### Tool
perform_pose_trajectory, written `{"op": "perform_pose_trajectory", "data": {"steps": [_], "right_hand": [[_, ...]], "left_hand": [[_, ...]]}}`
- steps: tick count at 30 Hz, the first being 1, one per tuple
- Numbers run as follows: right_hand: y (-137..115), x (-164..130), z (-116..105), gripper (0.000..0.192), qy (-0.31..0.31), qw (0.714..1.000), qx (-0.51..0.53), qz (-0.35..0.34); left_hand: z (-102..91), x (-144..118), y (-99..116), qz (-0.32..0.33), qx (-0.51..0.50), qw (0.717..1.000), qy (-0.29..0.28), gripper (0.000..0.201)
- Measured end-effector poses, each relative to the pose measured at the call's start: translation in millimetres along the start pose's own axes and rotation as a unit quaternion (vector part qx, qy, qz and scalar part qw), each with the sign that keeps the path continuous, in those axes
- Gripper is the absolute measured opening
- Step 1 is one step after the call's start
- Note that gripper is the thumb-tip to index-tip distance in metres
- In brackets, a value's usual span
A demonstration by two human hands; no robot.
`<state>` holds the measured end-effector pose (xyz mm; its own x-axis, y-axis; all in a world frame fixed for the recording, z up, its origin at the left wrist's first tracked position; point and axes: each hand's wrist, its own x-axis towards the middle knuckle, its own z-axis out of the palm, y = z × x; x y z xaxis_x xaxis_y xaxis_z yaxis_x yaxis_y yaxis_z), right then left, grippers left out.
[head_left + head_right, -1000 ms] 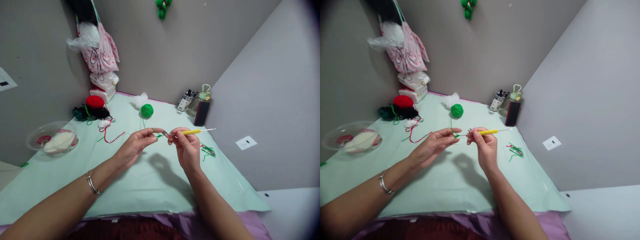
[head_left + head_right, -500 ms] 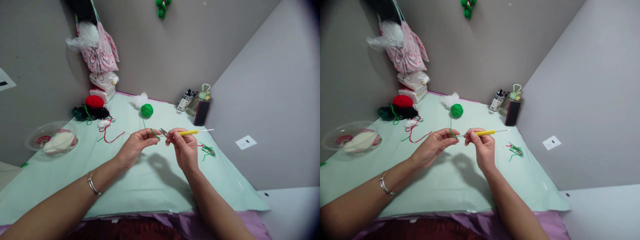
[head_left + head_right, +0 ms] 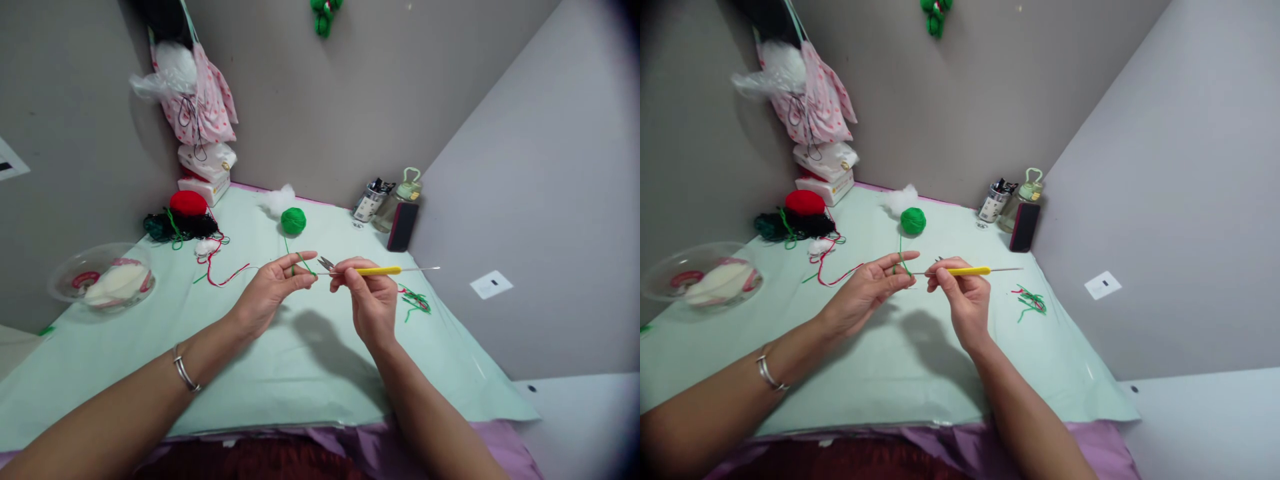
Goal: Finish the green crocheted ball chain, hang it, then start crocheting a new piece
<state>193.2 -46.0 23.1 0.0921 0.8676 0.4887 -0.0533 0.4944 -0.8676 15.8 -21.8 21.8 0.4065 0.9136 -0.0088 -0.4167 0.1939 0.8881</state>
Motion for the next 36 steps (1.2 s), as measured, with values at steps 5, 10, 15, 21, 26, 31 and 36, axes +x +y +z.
{"op": "perform_pose_trajectory", "data": {"steps": [5,10,15,21,26,31,36], "right_hand": [[-0.1,-0.2,0.1,0.012,-0.004,1.000,0.003,-0.008],[-0.6,-0.2,0.5,0.012,-0.005,1.000,-0.007,-0.013],[-0.3,-0.2,0.4,0.012,-0.012,1.000,-0.008,-0.020],[1.5,-1.0,-0.1,0.012,-0.020,0.999,-0.004,-0.030],[0.4,-1.6,1.2,0.013,-0.024,0.999,-0.020,-0.042],[-2.0,-1.5,2.7,0.015,-0.032,0.997,-0.048,-0.056],[-0.5,-1.6,2.1,0.014,-0.024,0.999,-0.018,-0.043]], "left_hand": [[0.9,-0.3,0.2,-0.003,-0.001,1.000,0.002,0.053],[1.6,-0.6,1.2,-0.005,-0.005,1.000,0.002,0.051],[1.4,-0.9,1.5,-0.004,-0.003,1.000,-0.002,0.049],[1.7,0.4,0.6,-0.002,0.003,1.000,0.000,0.050],[0.3,0.7,-1.7,-0.003,0.012,1.000,-0.004,0.047],[-0.9,0.0,-3.2,-0.003,0.015,1.000,-0.014,0.044],[0.0,1.2,-2.8,-0.002,0.014,1.000,-0.014,0.042]]}}
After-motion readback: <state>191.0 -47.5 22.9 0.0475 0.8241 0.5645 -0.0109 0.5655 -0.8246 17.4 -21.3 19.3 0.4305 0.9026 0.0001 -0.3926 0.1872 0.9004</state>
